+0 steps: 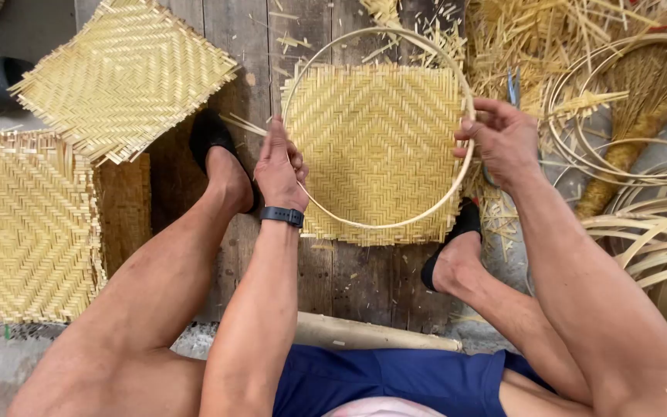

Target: Trimming woven bamboo mats to size and fitting them into bamboo hoops using a wooden mold and scissors to create trays.

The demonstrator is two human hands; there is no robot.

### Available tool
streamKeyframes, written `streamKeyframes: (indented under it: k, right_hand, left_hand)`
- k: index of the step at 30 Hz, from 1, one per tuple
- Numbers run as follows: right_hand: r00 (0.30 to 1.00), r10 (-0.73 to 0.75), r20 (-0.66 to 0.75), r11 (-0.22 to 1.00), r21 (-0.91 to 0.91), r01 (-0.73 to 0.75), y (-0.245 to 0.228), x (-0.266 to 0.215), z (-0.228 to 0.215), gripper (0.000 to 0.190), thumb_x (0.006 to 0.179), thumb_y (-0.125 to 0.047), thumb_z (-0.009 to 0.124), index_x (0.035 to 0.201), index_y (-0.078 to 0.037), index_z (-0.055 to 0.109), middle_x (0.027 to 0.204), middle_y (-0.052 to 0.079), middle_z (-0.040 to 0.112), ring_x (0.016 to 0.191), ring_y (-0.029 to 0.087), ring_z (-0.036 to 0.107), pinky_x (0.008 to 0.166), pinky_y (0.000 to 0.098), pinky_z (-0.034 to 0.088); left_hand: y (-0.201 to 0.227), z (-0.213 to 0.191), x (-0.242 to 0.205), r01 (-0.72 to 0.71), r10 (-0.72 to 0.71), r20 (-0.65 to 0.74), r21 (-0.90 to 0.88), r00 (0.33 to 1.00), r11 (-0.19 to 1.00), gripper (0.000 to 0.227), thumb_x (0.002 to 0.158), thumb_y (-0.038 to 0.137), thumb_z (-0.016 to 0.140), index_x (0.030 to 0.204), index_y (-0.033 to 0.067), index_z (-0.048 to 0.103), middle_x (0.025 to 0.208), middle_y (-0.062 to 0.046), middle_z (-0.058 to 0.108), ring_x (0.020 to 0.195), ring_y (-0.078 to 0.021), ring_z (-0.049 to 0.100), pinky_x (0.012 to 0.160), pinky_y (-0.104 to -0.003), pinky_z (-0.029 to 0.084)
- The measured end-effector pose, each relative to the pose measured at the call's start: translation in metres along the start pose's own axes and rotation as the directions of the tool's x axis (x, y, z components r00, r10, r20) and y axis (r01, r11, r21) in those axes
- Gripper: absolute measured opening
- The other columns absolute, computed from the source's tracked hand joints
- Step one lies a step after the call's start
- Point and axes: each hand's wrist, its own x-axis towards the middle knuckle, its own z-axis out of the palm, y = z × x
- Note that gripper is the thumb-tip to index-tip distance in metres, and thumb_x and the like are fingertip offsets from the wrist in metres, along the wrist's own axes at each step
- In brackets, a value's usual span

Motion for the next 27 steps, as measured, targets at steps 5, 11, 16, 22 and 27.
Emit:
streamKeyframes:
  k: [5, 11, 16, 22, 27]
  right_hand:
    - [0.981, -0.192, 0.017, 0.869, -0.461, 0.178, 0.085, 0.027, 0.0, 0.06, 0.083, 0.006, 0.071, 0.14, -0.012, 0.066, 0.1, 0.01, 0.067, 0.087, 0.018, 0.066, 0.079, 0.0311, 0.055]
    - [0.995, -0.093, -0.028, 0.85, -0.523, 0.065, 0.098, 0.022, 0.001, 0.053, 0.09, -0.006, 0.078, 0.139, -0.022, 0.069, 0.096, 0.007, 0.068, 0.083, 0.014, 0.061, 0.08, 0.0279, 0.051]
    - [0.984, -0.134, -0.115, 0.894, -0.442, 0.07, 0.097, 0.027, 0.0, 0.041, 0.085, -0.013, 0.085, 0.124, -0.019, 0.075, 0.099, 0.005, 0.078, 0.085, 0.009, 0.069, 0.082, 0.0262, 0.054]
    - [0.957, -0.227, -0.178, 0.886, -0.446, 0.127, 0.115, 0.024, -0.007, 0.029, 0.085, -0.015, 0.087, 0.113, -0.012, 0.08, 0.095, 0.008, 0.079, 0.081, 0.012, 0.073, 0.079, 0.0279, 0.058]
    - [0.973, -0.115, -0.202, 0.873, -0.489, 0.002, 0.112, 0.02, -0.003, 0.026, 0.081, -0.021, 0.09, 0.104, -0.012, 0.082, 0.089, 0.009, 0.079, 0.076, 0.014, 0.071, 0.076, 0.0288, 0.057]
  left_hand:
    - [-0.046, -0.056, 0.039, -0.295, 0.389, 0.04, 0.724, 0.92, 0.624, 0.027, 0.084, 0.017, 0.085, 0.11, 0.009, 0.081, 0.082, -0.005, 0.077, 0.066, -0.0131, 0.065, 0.06, -0.028, 0.051]
    - [-0.026, -0.05, 0.039, -0.212, 0.338, 0.122, 0.947, 0.933, 0.241, 0.028, 0.075, 0.014, 0.089, 0.101, 0.0073, 0.081, 0.087, -0.011, 0.08, 0.076, -0.0205, 0.076, 0.074, -0.033, 0.058]
    - [-0.02, -0.045, 0.047, -0.182, 0.283, 0.092, 0.932, 0.955, 0.312, 0.037, 0.069, 0.011, 0.089, 0.105, 0.0103, 0.08, 0.088, -0.01, 0.08, 0.079, -0.0178, 0.077, 0.076, -0.031, 0.06]
    - [-0.007, -0.033, 0.037, -0.087, 0.184, 0.03, 0.948, 0.983, 0.308, 0.023, 0.077, 0.01, 0.088, 0.099, 0.0045, 0.082, 0.088, -0.011, 0.08, 0.077, -0.0167, 0.076, 0.077, -0.032, 0.063]
    - [-0.016, -0.054, 0.055, -0.001, 0.049, -0.027, 0.869, 0.998, 0.495, 0.023, 0.074, 0.009, 0.086, 0.096, 0.0041, 0.08, 0.088, -0.009, 0.08, 0.074, -0.0153, 0.077, 0.07, -0.033, 0.067]
